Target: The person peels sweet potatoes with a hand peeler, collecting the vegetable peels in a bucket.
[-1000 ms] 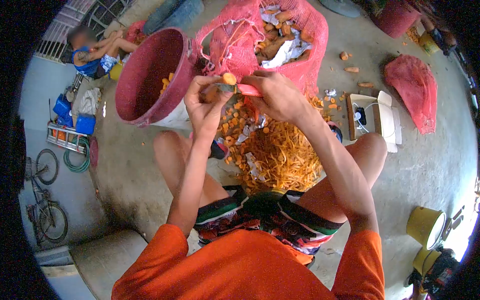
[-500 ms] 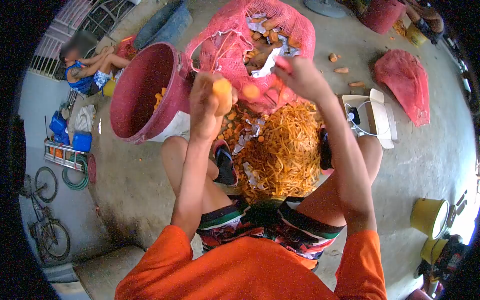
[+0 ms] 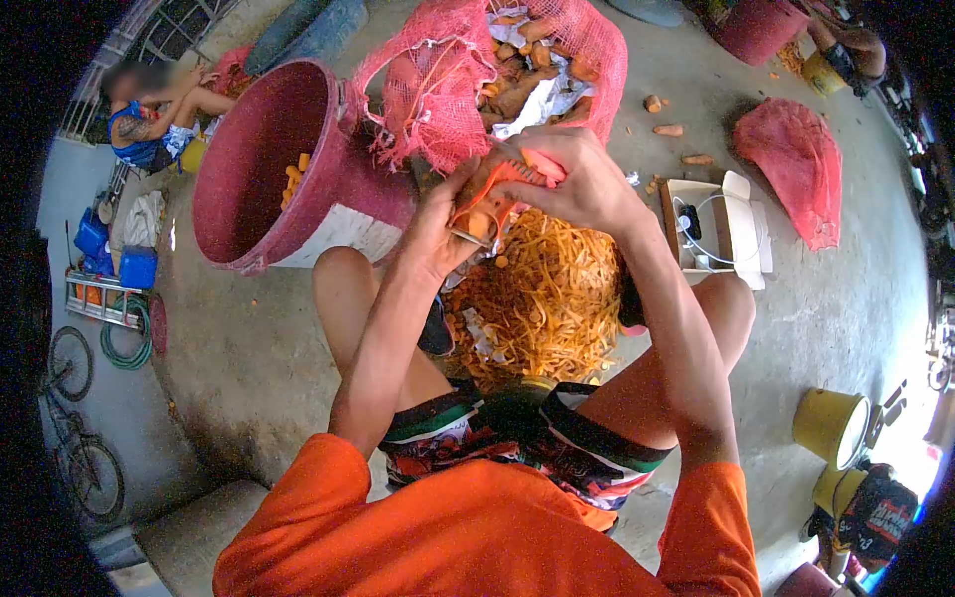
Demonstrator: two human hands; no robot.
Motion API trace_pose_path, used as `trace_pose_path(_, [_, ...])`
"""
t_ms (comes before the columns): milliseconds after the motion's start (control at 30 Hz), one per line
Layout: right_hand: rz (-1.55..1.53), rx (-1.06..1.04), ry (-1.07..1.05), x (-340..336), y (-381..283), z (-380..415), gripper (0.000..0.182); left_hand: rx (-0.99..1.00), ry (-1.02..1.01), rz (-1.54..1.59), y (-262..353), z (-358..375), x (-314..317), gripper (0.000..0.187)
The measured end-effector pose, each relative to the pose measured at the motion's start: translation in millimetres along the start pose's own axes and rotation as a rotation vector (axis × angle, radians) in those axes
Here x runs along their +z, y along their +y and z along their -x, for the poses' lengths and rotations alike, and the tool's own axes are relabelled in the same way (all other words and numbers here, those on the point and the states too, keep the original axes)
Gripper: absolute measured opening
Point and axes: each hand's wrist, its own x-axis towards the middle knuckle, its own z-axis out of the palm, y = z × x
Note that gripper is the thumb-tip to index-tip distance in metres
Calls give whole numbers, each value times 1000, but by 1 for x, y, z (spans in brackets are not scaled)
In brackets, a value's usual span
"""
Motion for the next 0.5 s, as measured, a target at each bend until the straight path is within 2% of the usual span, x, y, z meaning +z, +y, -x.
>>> trace_pose_path(67, [-2, 27, 30, -1, 8, 1, 29, -16, -123, -83, 0, -5, -13, 29])
trace_pose_path(100, [0, 55, 63, -4, 13, 3, 28, -21, -120, -83, 0, -6, -19, 29])
trace_pose_path(133, [58, 294, 35, -13, 20, 8, 26, -65, -163, -51, 2, -7, -24, 30])
trace_pose_path(200, [-13, 356, 219, -28, 38, 4, 25, -106, -211, -16, 3, -5, -28, 30])
trace_pose_path(233, [-26, 382, 228, -33, 41, 5, 23, -106, -161, -62, 4, -3, -27, 27])
trace_pose_path(267, [-23, 376, 232, -28, 42, 8, 23, -105, -112, -113, 6, -3, -27, 25])
trace_pose_path(333, [-243, 281, 117, -5, 15, 6, 23, -75, -52, -85, 2, -3, -20, 26])
trace_pose_path(367, [-70, 33, 49, 4, 4, 2, 23, -40, 16, -103, 1, -1, -9, 26])
trace_pose_path(400, [53, 48, -72, 6, -9, -1, 25, -6, 87, -126, 1, -1, -5, 26])
trace_pose_path(467, [34, 162, 29, 0, 14, 5, 24, -8, 38, -113, -2, -2, -23, 26])
trace_pose_path(500, [-96, 224, 160, -4, 35, 7, 22, 5, -23, -129, 1, 1, -24, 28])
